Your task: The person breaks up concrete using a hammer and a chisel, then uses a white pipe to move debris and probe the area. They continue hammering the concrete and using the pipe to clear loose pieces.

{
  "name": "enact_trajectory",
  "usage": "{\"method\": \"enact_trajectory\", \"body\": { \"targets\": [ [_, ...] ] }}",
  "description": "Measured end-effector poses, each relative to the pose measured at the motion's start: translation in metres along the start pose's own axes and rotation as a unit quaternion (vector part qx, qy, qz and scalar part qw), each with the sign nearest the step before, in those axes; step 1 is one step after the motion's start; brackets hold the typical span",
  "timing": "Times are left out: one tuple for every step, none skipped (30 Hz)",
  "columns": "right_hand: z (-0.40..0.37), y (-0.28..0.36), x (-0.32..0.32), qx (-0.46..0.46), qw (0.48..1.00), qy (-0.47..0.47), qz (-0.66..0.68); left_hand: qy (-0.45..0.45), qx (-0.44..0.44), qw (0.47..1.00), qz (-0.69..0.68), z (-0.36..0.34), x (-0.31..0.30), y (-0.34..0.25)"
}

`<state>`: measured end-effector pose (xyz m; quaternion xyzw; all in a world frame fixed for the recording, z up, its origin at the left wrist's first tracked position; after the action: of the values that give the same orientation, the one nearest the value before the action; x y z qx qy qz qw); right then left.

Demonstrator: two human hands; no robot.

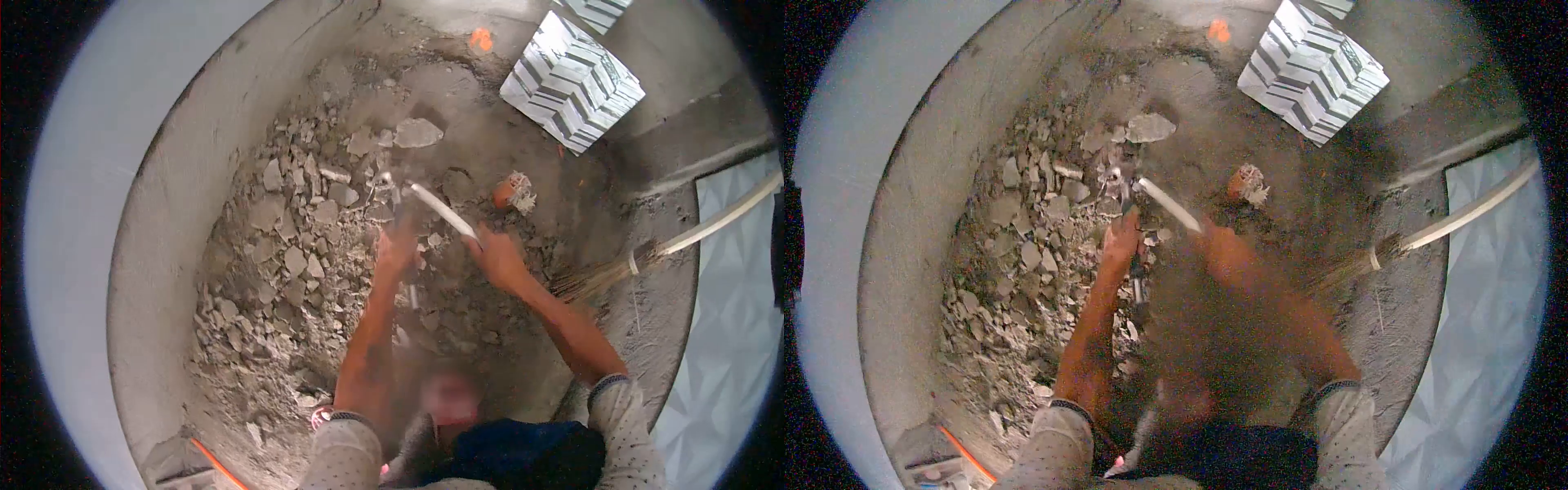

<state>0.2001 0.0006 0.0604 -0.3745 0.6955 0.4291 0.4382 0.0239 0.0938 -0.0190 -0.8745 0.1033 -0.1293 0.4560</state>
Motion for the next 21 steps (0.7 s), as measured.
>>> {"method": "enact_trajectory", "body": {
  "targets": [
    [-0.006,0.004,0.004,0.009,1.0,0.004,0.002,0.009,0.019,0.999,0.034,-0.003,0.004,-0.01],
    [-0.015,0.003,0.007,0.004,1.0,0.001,0.007,0.015,0.039,0.997,0.068,-0.001,0.006,-0.017],
    [-0.024,0.001,0.009,-0.002,1.0,-0.004,0.014,0.027,-0.005,0.999,0.023,0.028,0.009,0.009],
    [-0.027,0.002,0.01,-0.007,1.0,-0.013,0.026,-0.024,0.094,0.987,0.128,0.047,0.011,0.035],
    [-0.028,0.007,0.003,0.013,0.997,-0.039,0.059,-0.074,0.191,0.95,0.236,0.065,0.016,0.058],
    [-0.032,0.012,-0.009,0.038,0.993,-0.066,0.094,-0.052,0.186,0.946,0.26,0.057,0.02,0.056],
    [-0.036,0.011,-0.016,0.068,0.985,-0.093,0.128,-0.03,0.181,0.941,0.285,0.05,0.024,0.053],
    [-0.029,0.003,-0.016,0.089,0.984,-0.093,0.121,-0.01,0.138,0.954,0.266,0.029,0.025,0.04],
    [-0.015,-0.009,-0.017,0.113,0.983,-0.091,0.113,0.013,0.092,0.965,0.246,0.005,0.023,0.03],
    [-0.007,-0.021,-0.016,0.138,0.981,-0.087,0.104,0.036,0.044,0.972,0.227,-0.018,0.02,0.017],
    [-0.006,-0.029,-0.01,0.167,0.97,-0.057,0.167,0.135,-0.083,0.976,0.146,-0.04,0.017,-0.001],
    [-0.011,-0.037,0.002,0.131,0.98,-0.039,0.146,0.155,0.056,0.954,0.251,-0.04,0.007,0.021],
    [-0.02,-0.044,0.02,0.092,0.988,-0.018,0.124,0.157,0.093,0.946,0.268,-0.05,-0.001,0.033],
    [-0.031,-0.047,0.032,0.05,0.994,0.004,0.099,0.157,0.129,0.937,0.284,-0.06,-0.009,0.044],
    [-0.048,-0.043,0.035,0.04,0.991,0.026,0.122,0.146,0.076,0.958,0.236,-0.076,-0.013,0.037],
    [-0.068,-0.034,0.036,0.03,0.988,0.049,0.143,0.128,0.024,0.974,0.185,-0.092,-0.017,0.031],
    [-0.081,-0.027,0.034,0.021,0.983,0.076,0.164,0.109,-0.018,0.982,0.151,-0.107,-0.02,0.027],
    [-0.081,-0.025,0.028,0.028,0.987,0.057,0.147,0.09,-0.061,0.987,0.117,-0.117,-0.024,0.03],
    [-0.076,-0.023,0.022,0.036,0.99,0.035,0.132,0.081,-0.074,0.99,0.088,-0.122,-0.03,0.037],
    [-0.068,-0.021,0.016,0.044,0.992,0.011,0.118,0.072,-0.085,0.992,0.06,-0.125,-0.036,0.044],
    [-0.054,-0.018,0.012,0.021,0.993,0.009,0.116,0.062,-0.095,0.993,0.031,-0.126,-0.039,0.046]
  ]
}}
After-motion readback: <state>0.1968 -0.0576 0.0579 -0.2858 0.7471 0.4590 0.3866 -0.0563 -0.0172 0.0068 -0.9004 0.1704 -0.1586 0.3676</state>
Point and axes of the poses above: each hand's wrist, its own z-axis towards the middle knuckle, its own x-axis out of the palm, y = z × x, the point moved 2 cm from there along z, towards the middle knuckle, and after that the axes turned 9 degrees about -z, right-handed, at the moved point
